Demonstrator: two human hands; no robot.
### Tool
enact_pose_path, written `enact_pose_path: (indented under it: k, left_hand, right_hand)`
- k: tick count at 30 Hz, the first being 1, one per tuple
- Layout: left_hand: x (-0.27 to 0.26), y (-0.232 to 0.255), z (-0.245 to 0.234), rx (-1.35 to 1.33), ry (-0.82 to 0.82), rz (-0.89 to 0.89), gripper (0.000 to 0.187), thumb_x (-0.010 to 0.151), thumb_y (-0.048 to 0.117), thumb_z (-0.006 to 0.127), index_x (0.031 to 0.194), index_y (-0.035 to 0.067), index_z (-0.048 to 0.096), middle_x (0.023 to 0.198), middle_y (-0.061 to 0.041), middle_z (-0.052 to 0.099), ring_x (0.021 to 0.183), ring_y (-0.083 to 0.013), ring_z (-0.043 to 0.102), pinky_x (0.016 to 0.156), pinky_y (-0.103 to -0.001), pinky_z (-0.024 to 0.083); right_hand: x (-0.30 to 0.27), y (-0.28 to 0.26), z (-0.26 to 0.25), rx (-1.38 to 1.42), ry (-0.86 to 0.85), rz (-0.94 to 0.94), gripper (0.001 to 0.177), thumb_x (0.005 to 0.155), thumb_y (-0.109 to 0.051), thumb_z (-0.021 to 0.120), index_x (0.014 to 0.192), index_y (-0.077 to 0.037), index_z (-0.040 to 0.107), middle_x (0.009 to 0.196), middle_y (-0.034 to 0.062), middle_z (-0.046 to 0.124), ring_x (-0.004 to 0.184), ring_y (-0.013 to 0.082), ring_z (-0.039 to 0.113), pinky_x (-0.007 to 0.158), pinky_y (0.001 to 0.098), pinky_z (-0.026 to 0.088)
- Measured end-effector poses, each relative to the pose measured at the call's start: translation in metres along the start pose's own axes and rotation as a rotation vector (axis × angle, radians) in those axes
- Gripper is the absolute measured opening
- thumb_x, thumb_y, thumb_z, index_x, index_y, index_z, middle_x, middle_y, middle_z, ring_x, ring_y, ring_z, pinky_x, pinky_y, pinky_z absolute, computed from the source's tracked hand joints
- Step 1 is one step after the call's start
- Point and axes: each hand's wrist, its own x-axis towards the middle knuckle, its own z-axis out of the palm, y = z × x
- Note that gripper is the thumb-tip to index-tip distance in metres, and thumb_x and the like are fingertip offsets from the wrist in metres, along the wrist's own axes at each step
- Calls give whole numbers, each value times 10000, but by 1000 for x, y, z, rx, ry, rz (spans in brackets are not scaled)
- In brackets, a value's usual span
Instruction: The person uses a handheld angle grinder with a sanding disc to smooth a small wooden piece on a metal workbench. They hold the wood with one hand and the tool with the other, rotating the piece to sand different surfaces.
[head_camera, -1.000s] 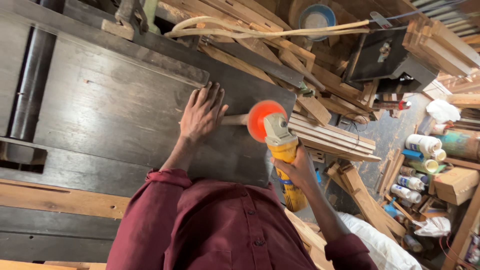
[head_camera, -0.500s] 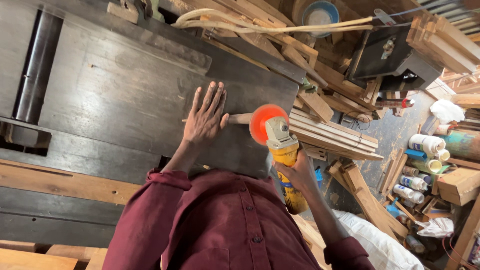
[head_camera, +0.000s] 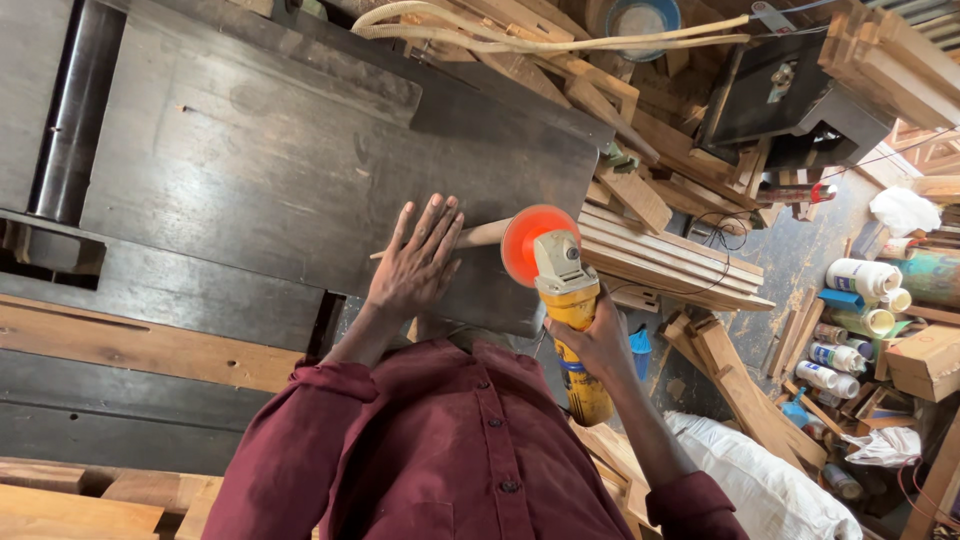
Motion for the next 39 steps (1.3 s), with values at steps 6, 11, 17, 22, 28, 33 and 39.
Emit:
enact_pose_path:
  k: [6, 11, 17, 22, 28, 33, 39]
  left_hand:
    - [-21, 11, 2, 55, -56, 101, 652, 1060, 402, 438, 1615, 83, 314, 1700, -66, 269, 1590, -230, 166, 1294, -500, 108]
    - [-30, 15, 7, 53, -55, 98, 658, 1078, 408, 435, 1631, 77, 305, 1717, -69, 267, 1600, -225, 158, 1305, -478, 101]
    - [-17, 19, 7, -81, -48, -63, 645, 1051, 382, 397, 1626, 103, 305, 1713, -47, 236, 1593, -227, 108, 1284, -515, 31]
    - [11, 3, 2, -17, -2, -123, 599, 1104, 396, 338, 1631, 112, 346, 1738, -35, 193, 1615, -231, 61, 1301, -528, 5]
    - [48, -19, 2, 27, 24, -204, 599, 1124, 402, 267, 1638, 101, 334, 1749, -56, 167, 1613, -261, 38, 1305, -517, 5]
    - [71, -33, 4, 25, 45, -201, 591, 1111, 368, 282, 1638, 103, 327, 1731, -83, 215, 1607, -260, 83, 1313, -481, 46]
    - [98, -45, -1, -82, 75, -259, 588, 1094, 327, 383, 1624, 75, 349, 1686, -79, 299, 1570, -251, 225, 1268, -472, 190]
  right_hand:
    - [-9, 5, 0, 2, 6, -37, 789, 687, -369, 823, 1332, -20, 533, 1069, 134, 765, 939, 230, 770, 836, 383, 606]
    - [-13, 13, 2, -36, 1, 0, 768, 678, -381, 832, 1307, -29, 569, 1064, 132, 773, 928, 239, 777, 835, 387, 612]
    - [-13, 12, 2, -32, 12, -4, 766, 693, -369, 834, 1321, -28, 559, 1091, 134, 766, 957, 240, 771, 863, 385, 602]
    - [2, 0, -1, 16, 18, -15, 729, 690, -330, 816, 1303, -26, 562, 1084, 136, 760, 947, 237, 760, 846, 384, 600]
    - [20, -11, 0, 38, -27, -52, 687, 695, -331, 803, 1271, -28, 584, 1050, 124, 756, 906, 222, 758, 822, 380, 604]
    - [38, -20, -4, 22, -34, -24, 693, 685, -334, 811, 1264, -30, 582, 1051, 115, 761, 909, 221, 757, 824, 380, 600]
    - [55, -27, -10, -12, -26, -56, 674, 700, -346, 818, 1251, -36, 586, 1048, 115, 759, 921, 226, 757, 834, 381, 595]
